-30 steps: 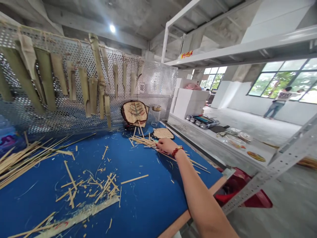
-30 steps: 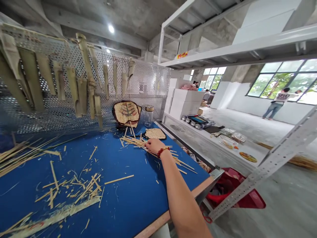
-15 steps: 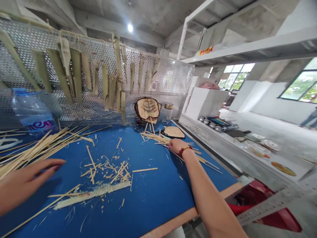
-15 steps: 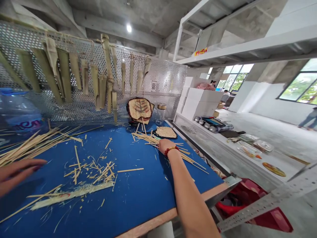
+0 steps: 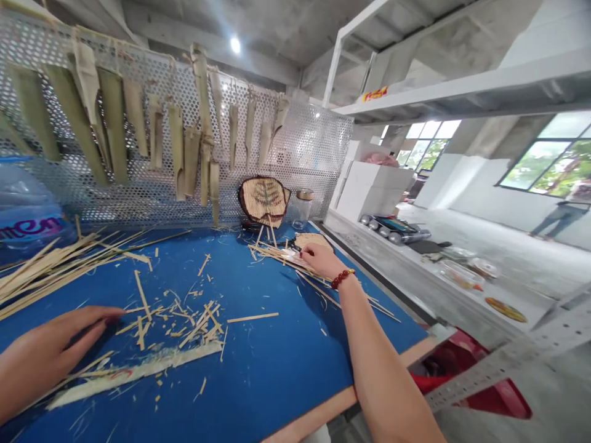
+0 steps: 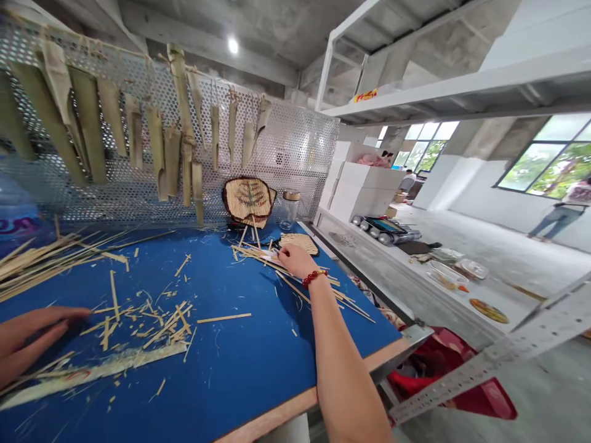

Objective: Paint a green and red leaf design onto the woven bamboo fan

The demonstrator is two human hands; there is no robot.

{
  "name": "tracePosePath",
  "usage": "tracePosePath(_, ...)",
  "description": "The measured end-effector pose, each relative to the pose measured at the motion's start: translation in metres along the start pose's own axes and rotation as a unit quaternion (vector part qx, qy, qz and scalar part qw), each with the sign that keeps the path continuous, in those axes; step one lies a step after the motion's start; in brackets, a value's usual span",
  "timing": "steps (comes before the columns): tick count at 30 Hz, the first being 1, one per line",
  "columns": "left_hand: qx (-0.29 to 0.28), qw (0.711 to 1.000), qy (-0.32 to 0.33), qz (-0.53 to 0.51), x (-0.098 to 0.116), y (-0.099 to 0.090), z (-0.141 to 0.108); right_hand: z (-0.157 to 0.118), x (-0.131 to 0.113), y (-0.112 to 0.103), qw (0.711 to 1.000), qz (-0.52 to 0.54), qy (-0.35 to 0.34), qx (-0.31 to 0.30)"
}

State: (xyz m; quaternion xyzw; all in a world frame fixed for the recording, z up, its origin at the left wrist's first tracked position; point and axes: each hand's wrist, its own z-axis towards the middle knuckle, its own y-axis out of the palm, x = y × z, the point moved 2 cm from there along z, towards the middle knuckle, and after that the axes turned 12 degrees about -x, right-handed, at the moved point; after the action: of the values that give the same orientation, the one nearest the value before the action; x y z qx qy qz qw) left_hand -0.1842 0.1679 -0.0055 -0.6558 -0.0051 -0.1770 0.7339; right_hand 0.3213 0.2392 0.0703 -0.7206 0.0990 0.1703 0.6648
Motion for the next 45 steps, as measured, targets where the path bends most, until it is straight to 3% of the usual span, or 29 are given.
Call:
tracePosePath(5,-0.057,0.998,0.017,-0.022,0.031,-0.01,-0.009,-0.004,-0.044,0.019,0.982,0.096,-0.131,-0.095)
tracePosePath(9,-0.09,0.986,0.143,-0.005,0.074,-0.007,-0.016,-0.006,-0.079,0.048,0.972,0.074,-0.189,-0.122)
tracePosePath(11,-0.093,0.978,0.187,0.021,0.084,-0.004,-0.015,-0.006,-0.088,0.061,0.971,0.053,-0.194,-0.128)
tracePosePath(14,-0.069,0.981,0.174,0.05,0.072,-0.004,-0.009,-0.006,-0.092,0.075,0.971,0.018,-0.2,-0.13)
tracePosePath(20,-0.05,0.997,0.023,0.063,0.017,-0.014,-0.008,-0.008,-0.089,0.085,0.964,-0.02,-0.211,-0.161)
tracePosePath(24,-0.06,0.997,0.006,0.056,0.014,-0.019,-0.013,-0.008,-0.093,0.078,0.961,-0.049,-0.224,-0.155)
tracePosePath(26,-0.056,0.997,0.012,0.048,0.018,-0.019,-0.014,-0.01,-0.093,0.066,0.97,-0.08,-0.195,-0.121)
tracePosePath(30,-0.049,0.998,0.016,0.03,0.018,-0.018,-0.013,-0.03,-0.084,0.048,0.973,-0.205,-0.065,-0.089)
tracePosePath(35,-0.052,0.998,0.017,0.008,0.008,-0.016,-0.014,-0.071,-0.08,0.059,0.948,-0.304,0.009,-0.093)
tracePosePath(37,-0.052,0.999,0.016,-0.001,0.006,-0.016,-0.015,-0.081,-0.095,0.071,0.949,-0.297,0.013,-0.106)
tracePosePath(40,-0.034,0.999,0.02,-0.009,0.006,-0.017,-0.016,-0.08,-0.143,0.093,0.954,-0.27,-0.018,-0.126)
tracePosePath(43,-0.007,1.0,0.021,-0.015,0.007,-0.022,-0.019,-0.066,-0.202,0.108,0.957,-0.212,-0.123,-0.157)
tracePosePath(45,0.011,1.0,0.013,-0.017,0.007,-0.026,-0.02,-0.055,-0.23,0.107,0.951,-0.163,-0.193,-0.178)
